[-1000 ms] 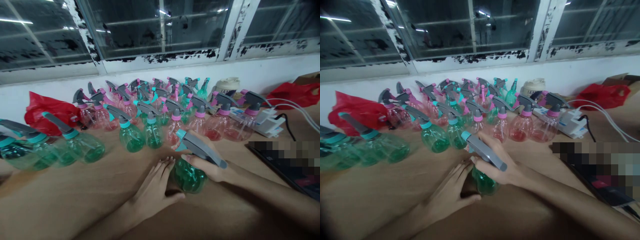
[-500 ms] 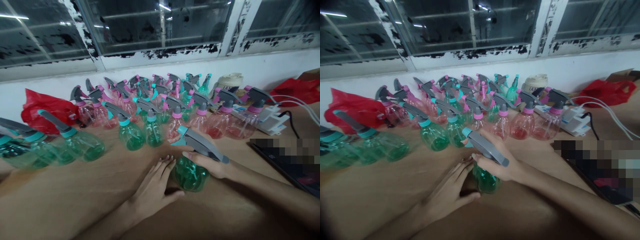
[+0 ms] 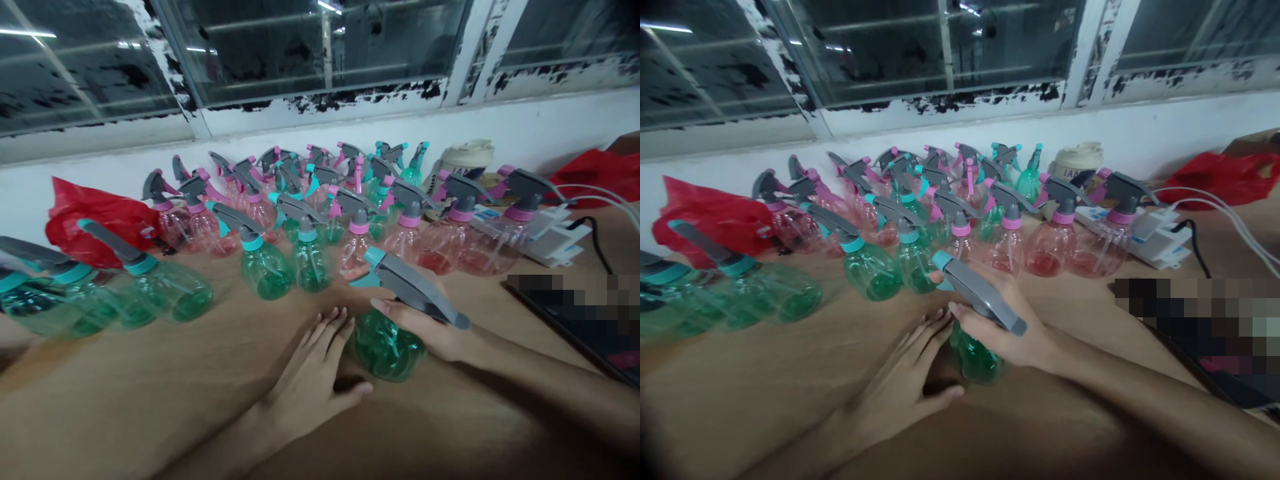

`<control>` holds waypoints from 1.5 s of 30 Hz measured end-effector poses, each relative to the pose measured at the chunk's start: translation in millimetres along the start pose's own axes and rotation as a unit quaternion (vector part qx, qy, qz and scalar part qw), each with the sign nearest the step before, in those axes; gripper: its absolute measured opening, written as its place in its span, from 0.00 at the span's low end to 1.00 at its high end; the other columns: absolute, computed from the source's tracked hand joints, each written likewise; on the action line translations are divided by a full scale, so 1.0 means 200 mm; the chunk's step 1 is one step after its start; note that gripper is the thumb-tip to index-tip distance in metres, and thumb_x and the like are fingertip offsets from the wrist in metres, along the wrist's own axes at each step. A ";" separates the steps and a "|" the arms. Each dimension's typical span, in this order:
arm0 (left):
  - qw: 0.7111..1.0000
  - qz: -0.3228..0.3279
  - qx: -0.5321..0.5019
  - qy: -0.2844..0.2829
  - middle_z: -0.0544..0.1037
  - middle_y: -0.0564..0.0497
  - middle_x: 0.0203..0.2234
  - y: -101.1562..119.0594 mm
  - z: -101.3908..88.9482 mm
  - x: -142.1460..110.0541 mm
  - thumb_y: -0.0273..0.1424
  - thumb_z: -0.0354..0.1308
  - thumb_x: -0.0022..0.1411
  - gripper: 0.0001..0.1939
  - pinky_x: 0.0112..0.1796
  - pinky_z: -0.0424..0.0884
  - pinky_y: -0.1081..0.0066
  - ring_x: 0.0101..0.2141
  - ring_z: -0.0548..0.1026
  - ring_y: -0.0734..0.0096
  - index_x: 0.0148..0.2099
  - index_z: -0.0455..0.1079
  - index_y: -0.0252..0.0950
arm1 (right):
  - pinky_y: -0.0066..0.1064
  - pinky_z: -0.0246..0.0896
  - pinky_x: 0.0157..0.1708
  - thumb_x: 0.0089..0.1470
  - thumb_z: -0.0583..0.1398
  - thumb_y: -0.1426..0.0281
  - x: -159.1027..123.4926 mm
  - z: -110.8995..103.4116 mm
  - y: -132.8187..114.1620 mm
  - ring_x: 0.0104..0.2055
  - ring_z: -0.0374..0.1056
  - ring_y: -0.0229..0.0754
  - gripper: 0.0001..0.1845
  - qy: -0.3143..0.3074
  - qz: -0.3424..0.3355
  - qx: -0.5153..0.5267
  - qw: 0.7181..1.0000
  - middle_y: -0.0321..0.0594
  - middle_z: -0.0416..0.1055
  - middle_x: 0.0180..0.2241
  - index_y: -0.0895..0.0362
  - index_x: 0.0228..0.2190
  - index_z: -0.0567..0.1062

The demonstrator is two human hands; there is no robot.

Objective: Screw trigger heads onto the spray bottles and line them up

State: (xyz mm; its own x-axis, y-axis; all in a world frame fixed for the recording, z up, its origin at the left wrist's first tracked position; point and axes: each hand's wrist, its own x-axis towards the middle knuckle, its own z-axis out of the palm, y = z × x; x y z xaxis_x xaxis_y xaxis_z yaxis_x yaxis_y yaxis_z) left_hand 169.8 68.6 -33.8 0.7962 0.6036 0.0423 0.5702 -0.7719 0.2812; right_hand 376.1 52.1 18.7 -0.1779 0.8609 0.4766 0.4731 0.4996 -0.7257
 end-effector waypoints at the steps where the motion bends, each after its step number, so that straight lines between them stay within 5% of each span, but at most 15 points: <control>1: 1.000 0.000 -0.001 0.000 0.52 0.40 0.63 0.00 0.00 0.00 0.47 0.56 0.59 0.40 0.59 0.50 0.51 0.62 0.49 0.53 0.66 0.46 0.33 | 0.34 0.67 0.33 0.55 0.55 0.66 0.00 0.00 0.00 0.30 0.68 0.41 0.12 0.005 0.005 0.005 1.000 0.34 0.70 0.29 0.49 0.42 0.72; 12: 1.000 0.007 -0.008 0.009 0.53 0.38 0.63 0.00 0.00 -0.01 0.49 0.54 0.60 0.39 0.58 0.51 0.51 0.62 0.51 0.50 0.65 0.50 0.30 | 0.36 0.63 0.40 0.55 0.58 0.65 0.05 -0.04 -0.08 0.40 0.68 0.42 0.04 -0.020 0.014 0.087 0.996 0.36 0.70 0.33 0.51 0.32 0.70; 18: 1.000 0.006 0.005 0.004 0.54 0.38 0.63 0.00 0.00 -0.01 0.50 0.53 0.61 0.38 0.58 0.51 0.52 0.62 0.51 0.51 0.64 0.51 0.30 | 0.30 0.58 0.27 0.55 0.58 0.65 0.05 -0.04 -0.07 0.27 0.62 0.35 0.07 -0.034 0.021 0.110 0.993 0.31 0.64 0.25 0.53 0.28 0.67; 22: 1.000 0.008 0.020 -0.001 0.53 0.39 0.63 -0.01 0.00 -0.01 0.50 0.49 0.63 0.36 0.58 0.51 0.52 0.62 0.50 0.53 0.64 0.51 0.30 | 0.30 0.57 0.28 0.56 0.56 0.66 0.06 -0.04 -0.06 0.27 0.61 0.35 0.09 -0.023 -0.014 0.096 0.995 0.31 0.63 0.24 0.54 0.25 0.66; 26: 0.999 0.010 0.033 -0.002 0.53 0.39 0.63 -0.01 0.00 -0.01 0.49 0.49 0.64 0.35 0.58 0.52 0.51 0.62 0.50 0.53 0.64 0.51 0.31 | 0.33 0.64 0.36 0.55 0.58 0.66 0.05 -0.03 -0.05 0.34 0.68 0.39 0.03 -0.013 -0.022 0.089 0.996 0.34 0.70 0.31 0.52 0.32 0.71; 37: 0.997 0.022 0.073 0.007 0.54 0.39 0.63 0.00 0.01 -0.01 0.46 0.51 0.64 0.33 0.58 0.54 0.52 0.62 0.51 0.53 0.63 0.52 0.31 | 0.43 0.61 0.50 0.52 0.61 0.66 0.03 0.01 0.00 0.47 0.68 0.48 0.17 0.046 -0.003 0.067 0.997 0.41 0.73 0.41 0.52 0.45 0.72; 45: 0.996 0.040 0.080 0.030 0.56 0.38 0.62 -0.01 0.01 -0.01 0.43 0.53 0.64 0.31 0.57 0.56 0.51 0.61 0.52 0.53 0.62 0.53 0.30 | 0.38 0.65 0.39 0.53 0.60 0.65 0.02 0.02 0.02 0.37 0.70 0.43 0.12 0.048 0.005 0.088 0.995 0.37 0.73 0.37 0.50 0.41 0.73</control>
State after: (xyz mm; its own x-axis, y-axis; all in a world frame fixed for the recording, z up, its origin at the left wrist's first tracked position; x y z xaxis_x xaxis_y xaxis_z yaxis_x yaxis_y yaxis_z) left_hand 168.5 68.8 -36.6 0.8298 0.5459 0.1161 0.5342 -0.8371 0.1181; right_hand 373.4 57.9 16.5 -0.0871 0.8572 0.5076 0.3145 0.5071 -0.8025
